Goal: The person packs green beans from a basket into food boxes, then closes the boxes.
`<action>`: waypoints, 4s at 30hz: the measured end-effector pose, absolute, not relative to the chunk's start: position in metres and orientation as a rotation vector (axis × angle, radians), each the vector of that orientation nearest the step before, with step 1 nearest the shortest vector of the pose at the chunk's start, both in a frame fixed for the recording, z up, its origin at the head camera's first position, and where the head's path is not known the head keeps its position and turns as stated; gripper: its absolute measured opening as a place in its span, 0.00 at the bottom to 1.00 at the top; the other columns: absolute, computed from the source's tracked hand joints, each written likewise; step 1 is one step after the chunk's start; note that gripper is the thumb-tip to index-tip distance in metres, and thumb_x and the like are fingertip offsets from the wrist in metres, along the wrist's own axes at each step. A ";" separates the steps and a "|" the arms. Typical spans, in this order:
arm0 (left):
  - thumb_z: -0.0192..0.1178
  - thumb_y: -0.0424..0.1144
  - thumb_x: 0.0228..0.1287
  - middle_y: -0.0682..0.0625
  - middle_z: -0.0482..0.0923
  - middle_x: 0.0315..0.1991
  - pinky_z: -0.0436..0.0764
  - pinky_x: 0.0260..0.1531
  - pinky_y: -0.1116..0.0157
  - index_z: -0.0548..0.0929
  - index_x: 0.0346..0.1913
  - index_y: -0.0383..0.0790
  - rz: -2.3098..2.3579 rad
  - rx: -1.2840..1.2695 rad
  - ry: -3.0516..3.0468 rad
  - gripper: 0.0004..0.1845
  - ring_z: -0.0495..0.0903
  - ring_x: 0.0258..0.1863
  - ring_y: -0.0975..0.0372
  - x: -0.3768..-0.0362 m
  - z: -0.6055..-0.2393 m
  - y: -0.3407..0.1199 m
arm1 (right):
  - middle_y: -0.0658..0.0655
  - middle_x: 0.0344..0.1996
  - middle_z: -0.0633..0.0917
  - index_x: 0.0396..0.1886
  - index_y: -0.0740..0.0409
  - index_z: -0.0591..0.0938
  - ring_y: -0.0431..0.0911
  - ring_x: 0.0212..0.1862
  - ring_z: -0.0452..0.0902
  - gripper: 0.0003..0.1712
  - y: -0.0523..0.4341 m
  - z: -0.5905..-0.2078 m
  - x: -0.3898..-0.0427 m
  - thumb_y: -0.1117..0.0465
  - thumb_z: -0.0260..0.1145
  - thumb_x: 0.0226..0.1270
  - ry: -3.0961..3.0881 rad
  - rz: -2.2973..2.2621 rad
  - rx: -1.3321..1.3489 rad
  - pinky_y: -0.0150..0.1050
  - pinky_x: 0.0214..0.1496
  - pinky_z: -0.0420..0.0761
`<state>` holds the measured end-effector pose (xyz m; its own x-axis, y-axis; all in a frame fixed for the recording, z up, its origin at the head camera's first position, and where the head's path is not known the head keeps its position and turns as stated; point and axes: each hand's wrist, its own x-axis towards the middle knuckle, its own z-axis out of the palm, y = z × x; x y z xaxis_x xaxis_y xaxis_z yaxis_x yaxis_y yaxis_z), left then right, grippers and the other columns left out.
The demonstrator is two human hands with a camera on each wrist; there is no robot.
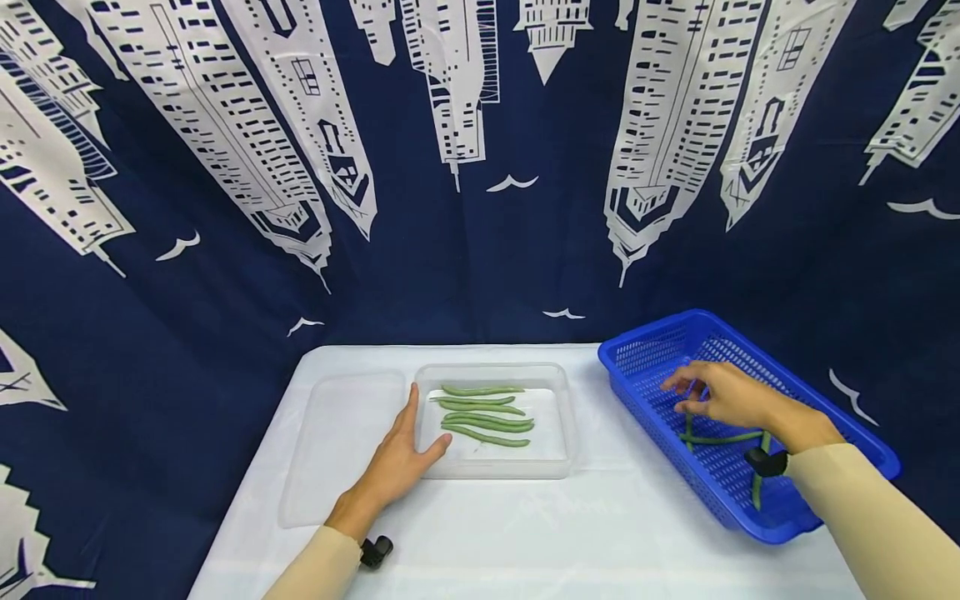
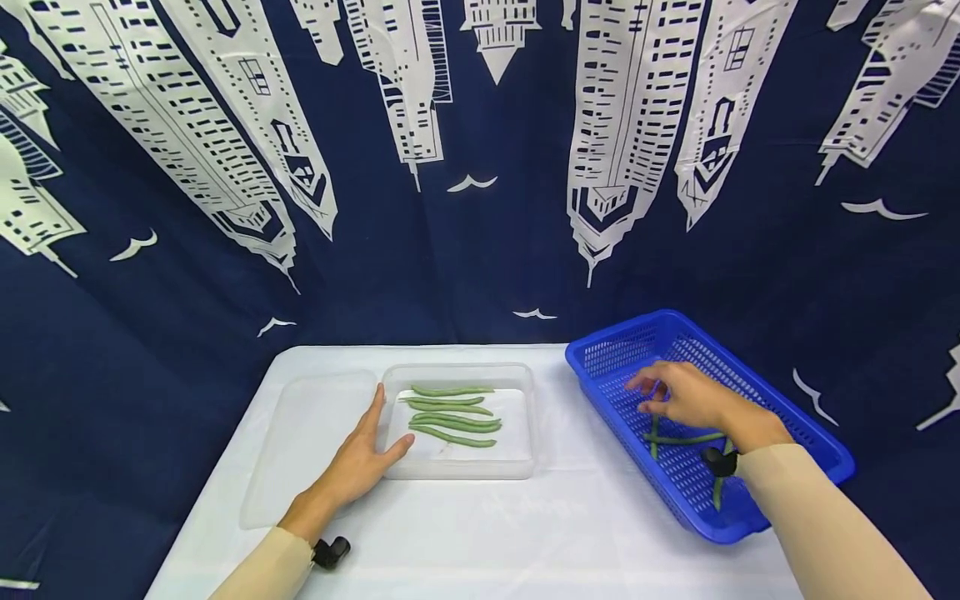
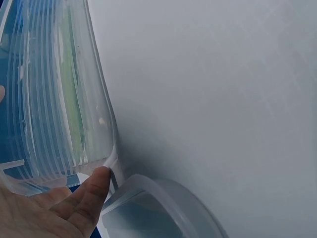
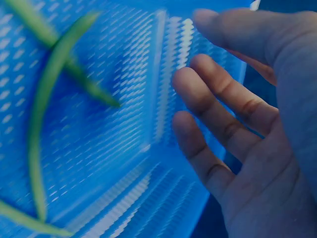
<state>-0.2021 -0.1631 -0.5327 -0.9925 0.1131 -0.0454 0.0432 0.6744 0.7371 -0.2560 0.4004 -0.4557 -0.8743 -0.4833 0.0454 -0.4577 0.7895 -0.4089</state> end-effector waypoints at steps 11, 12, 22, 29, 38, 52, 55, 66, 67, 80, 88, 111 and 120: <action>0.70 0.61 0.83 0.36 0.51 0.97 0.65 0.88 0.27 0.38 0.99 0.56 1.234 0.120 2.785 0.61 0.60 0.93 0.32 -0.202 -0.534 -0.163 | 0.53 0.48 0.91 0.57 0.60 0.95 0.38 0.47 0.86 0.22 0.437 -0.485 -0.256 0.66 0.89 0.63 2.616 -0.703 -0.695 0.34 0.49 0.89; 0.70 0.62 0.83 0.36 0.51 0.97 0.65 0.88 0.27 0.39 0.99 0.56 1.234 0.119 2.785 0.61 0.60 0.93 0.33 -0.201 -0.534 -0.163 | 0.52 0.46 0.90 0.57 0.61 0.95 0.37 0.45 0.84 0.23 0.438 -0.486 -0.257 0.68 0.88 0.62 2.600 -0.717 -0.687 0.33 0.47 0.88; 0.69 0.66 0.82 0.37 0.50 0.98 0.65 0.88 0.28 0.38 0.99 0.58 1.231 0.130 2.787 0.62 0.59 0.93 0.33 -0.203 -0.532 -0.164 | 0.50 0.37 0.81 0.51 0.65 0.95 0.33 0.33 0.75 0.21 0.447 -0.497 -0.258 0.80 0.82 0.56 2.491 -0.870 -0.647 0.29 0.36 0.81; 0.70 0.63 0.83 0.37 0.50 0.98 0.65 0.89 0.28 0.38 0.99 0.58 1.239 0.126 2.783 0.61 0.59 0.94 0.33 -0.202 -0.530 -0.162 | 0.50 0.35 0.84 0.46 0.65 0.97 0.33 0.34 0.76 0.20 0.447 -0.499 -0.258 0.83 0.76 0.56 2.467 -0.948 -0.681 0.28 0.36 0.80; 0.70 0.66 0.81 0.38 0.50 0.98 0.65 0.89 0.28 0.38 0.99 0.58 1.253 0.133 2.777 0.62 0.59 0.94 0.34 -0.202 -0.531 -0.162 | 0.47 0.35 0.89 0.43 0.66 0.96 0.29 0.37 0.78 0.15 0.450 -0.504 -0.260 0.84 0.76 0.61 2.555 -0.931 -0.868 0.29 0.34 0.82; 0.69 0.66 0.81 0.37 0.52 0.97 0.66 0.89 0.29 0.37 0.99 0.57 1.247 0.151 2.786 0.62 0.60 0.93 0.34 -0.205 -0.533 -0.165 | 0.47 0.40 0.92 0.51 0.51 0.92 0.29 0.45 0.83 0.23 0.438 -0.491 -0.258 0.82 0.75 0.68 2.906 -0.664 -0.915 0.35 0.44 0.90; 0.69 0.66 0.82 0.37 0.52 0.97 0.66 0.89 0.29 0.37 0.99 0.57 1.238 0.148 2.790 0.62 0.61 0.93 0.34 -0.206 -0.534 -0.165 | 0.48 0.41 0.93 0.54 0.50 0.91 0.33 0.45 0.87 0.26 0.431 -0.485 -0.259 0.82 0.76 0.68 2.957 -0.648 -0.905 0.37 0.44 0.92; 0.68 0.67 0.81 0.37 0.51 0.97 0.67 0.88 0.29 0.37 0.99 0.57 1.236 0.144 2.793 0.63 0.61 0.93 0.33 -0.207 -0.536 -0.166 | 0.48 0.47 0.97 0.67 0.51 0.91 0.46 0.49 0.94 0.25 0.402 -0.451 -0.256 0.76 0.76 0.78 3.010 -0.613 -0.852 0.45 0.51 0.96; 0.68 0.67 0.81 0.37 0.51 0.97 0.67 0.88 0.29 0.37 0.99 0.57 1.235 0.144 2.793 0.63 0.61 0.93 0.33 -0.207 -0.536 -0.166 | 0.47 0.46 0.96 0.67 0.51 0.91 0.46 0.49 0.94 0.25 0.398 -0.449 -0.255 0.76 0.75 0.78 3.017 -0.612 -0.855 0.45 0.51 0.96; 0.68 0.66 0.82 0.37 0.50 0.98 0.66 0.88 0.28 0.36 0.99 0.57 1.228 0.146 2.789 0.62 0.61 0.93 0.33 -0.206 -0.535 -0.165 | 0.54 0.54 0.95 0.71 0.53 0.91 0.48 0.52 0.91 0.26 0.357 -0.427 -0.239 0.75 0.73 0.81 3.082 -0.621 -0.883 0.48 0.54 0.95; 0.69 0.62 0.83 0.37 0.50 0.98 0.65 0.89 0.28 0.37 0.99 0.56 1.242 0.143 2.787 0.61 0.59 0.94 0.33 -0.205 -0.535 -0.166 | 0.52 0.51 0.94 0.72 0.51 0.91 0.43 0.48 0.87 0.26 0.341 -0.423 -0.236 0.74 0.74 0.81 3.080 -0.627 -0.959 0.42 0.49 0.91; 0.68 0.66 0.82 0.36 0.49 0.98 0.64 0.90 0.29 0.37 0.99 0.55 1.227 0.157 2.793 0.62 0.59 0.94 0.33 -0.206 -0.535 -0.165 | 0.48 0.49 0.94 0.72 0.50 0.91 0.40 0.46 0.86 0.24 0.289 -0.420 -0.240 0.71 0.74 0.84 2.961 -0.663 -1.040 0.40 0.48 0.89; 0.69 0.62 0.84 0.36 0.49 0.98 0.64 0.89 0.29 0.37 0.99 0.55 1.243 0.163 2.786 0.61 0.59 0.94 0.33 -0.206 -0.535 -0.165 | 0.50 0.47 0.95 0.72 0.52 0.91 0.38 0.44 0.85 0.21 0.258 -0.416 -0.246 0.68 0.73 0.86 2.911 -0.629 -1.086 0.42 0.47 0.89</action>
<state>-0.2058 -0.1652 -0.5345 -0.9905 0.1326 -0.0354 0.0623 0.6640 0.7451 -0.2464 0.2582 -0.4161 -0.7651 -0.6232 0.1619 -0.6345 0.6869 -0.3544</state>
